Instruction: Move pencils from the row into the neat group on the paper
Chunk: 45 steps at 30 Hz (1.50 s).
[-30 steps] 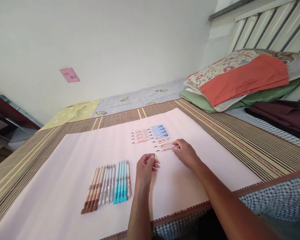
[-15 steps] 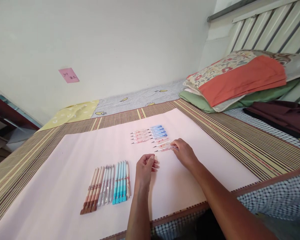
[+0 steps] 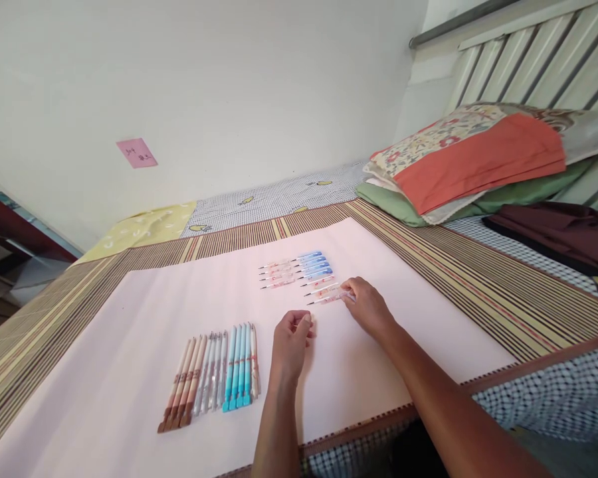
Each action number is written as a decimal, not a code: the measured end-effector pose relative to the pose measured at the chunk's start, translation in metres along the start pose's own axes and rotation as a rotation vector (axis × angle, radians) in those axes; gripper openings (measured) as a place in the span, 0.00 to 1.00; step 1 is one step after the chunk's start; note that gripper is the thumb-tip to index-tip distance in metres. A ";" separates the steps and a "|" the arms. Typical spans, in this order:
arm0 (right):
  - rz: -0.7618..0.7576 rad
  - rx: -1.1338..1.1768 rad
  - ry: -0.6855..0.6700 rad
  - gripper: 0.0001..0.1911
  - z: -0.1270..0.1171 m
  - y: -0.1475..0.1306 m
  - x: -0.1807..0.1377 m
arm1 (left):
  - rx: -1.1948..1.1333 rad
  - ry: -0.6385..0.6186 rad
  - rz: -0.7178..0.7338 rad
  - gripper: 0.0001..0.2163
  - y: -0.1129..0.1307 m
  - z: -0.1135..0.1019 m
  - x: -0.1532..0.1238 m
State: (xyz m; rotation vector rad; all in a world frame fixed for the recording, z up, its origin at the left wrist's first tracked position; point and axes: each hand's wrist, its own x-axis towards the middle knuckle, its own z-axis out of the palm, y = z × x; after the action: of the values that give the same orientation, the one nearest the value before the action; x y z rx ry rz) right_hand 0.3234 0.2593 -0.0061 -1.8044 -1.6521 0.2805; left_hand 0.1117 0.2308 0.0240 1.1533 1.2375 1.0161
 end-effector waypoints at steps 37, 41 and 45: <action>-0.085 -0.114 -0.009 0.03 0.005 -0.002 0.002 | 0.032 -0.066 -0.020 0.15 -0.003 0.005 -0.002; -0.088 -0.110 -0.005 0.03 0.005 -0.002 0.002 | 0.024 -0.066 -0.006 0.15 -0.007 0.005 -0.001; -0.097 -0.097 -0.010 0.02 0.005 -0.002 0.002 | 0.026 -0.067 0.001 0.15 -0.007 0.006 -0.001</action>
State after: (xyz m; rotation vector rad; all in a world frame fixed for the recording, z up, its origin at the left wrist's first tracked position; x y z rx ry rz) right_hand 0.3192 0.2628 -0.0083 -1.7890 -1.7812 0.1700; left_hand 0.1170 0.2286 0.0173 1.1986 1.2004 0.9575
